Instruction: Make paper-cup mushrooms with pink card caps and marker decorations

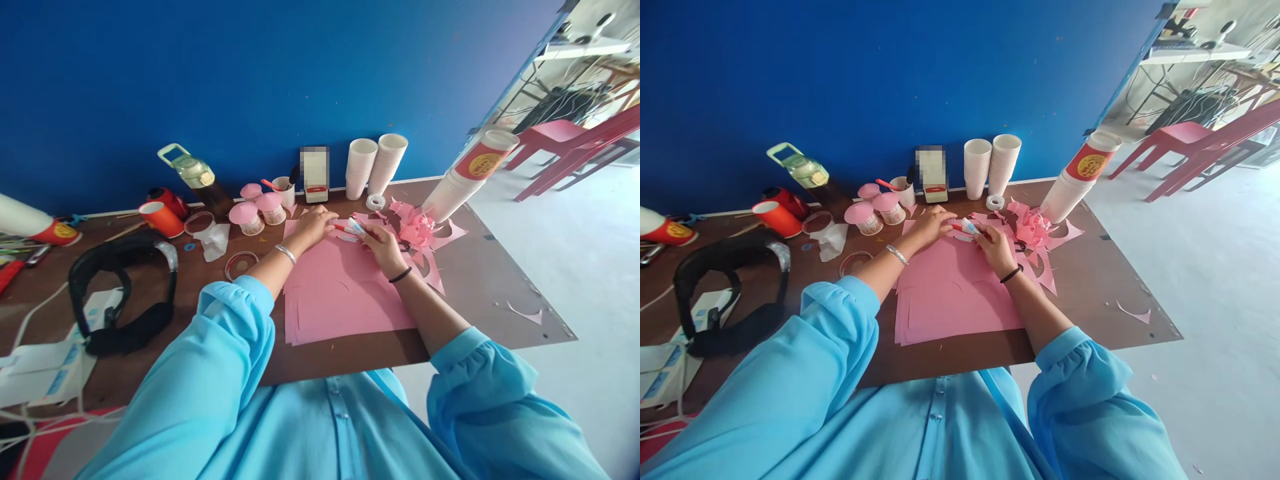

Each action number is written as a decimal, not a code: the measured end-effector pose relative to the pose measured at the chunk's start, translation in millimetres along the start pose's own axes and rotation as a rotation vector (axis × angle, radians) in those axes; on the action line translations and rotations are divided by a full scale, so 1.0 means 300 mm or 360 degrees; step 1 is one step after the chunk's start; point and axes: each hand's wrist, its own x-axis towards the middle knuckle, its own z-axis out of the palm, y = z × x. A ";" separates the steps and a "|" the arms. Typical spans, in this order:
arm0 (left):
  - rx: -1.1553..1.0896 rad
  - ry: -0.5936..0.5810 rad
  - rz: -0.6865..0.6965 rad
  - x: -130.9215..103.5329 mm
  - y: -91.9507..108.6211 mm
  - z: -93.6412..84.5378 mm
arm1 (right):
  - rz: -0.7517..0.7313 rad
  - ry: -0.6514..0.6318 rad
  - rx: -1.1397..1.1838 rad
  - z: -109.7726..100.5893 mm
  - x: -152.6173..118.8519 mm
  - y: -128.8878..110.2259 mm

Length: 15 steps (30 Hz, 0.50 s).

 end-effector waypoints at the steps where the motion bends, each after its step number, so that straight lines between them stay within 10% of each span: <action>1: -0.0047 0.0009 0.0004 0.005 -0.001 -0.003 | 0.0006 0.0003 0.0017 -0.003 -0.005 0.005; 9: -0.0657 0.0412 -0.0233 -0.107 0.019 -0.081 | 0.0008 -0.0113 0.0188 0.002 -0.045 -0.034; 15: -0.1530 0.0352 -0.0511 -0.254 0.089 -0.033 | -0.0019 -0.0332 0.0363 0.045 -0.089 -0.095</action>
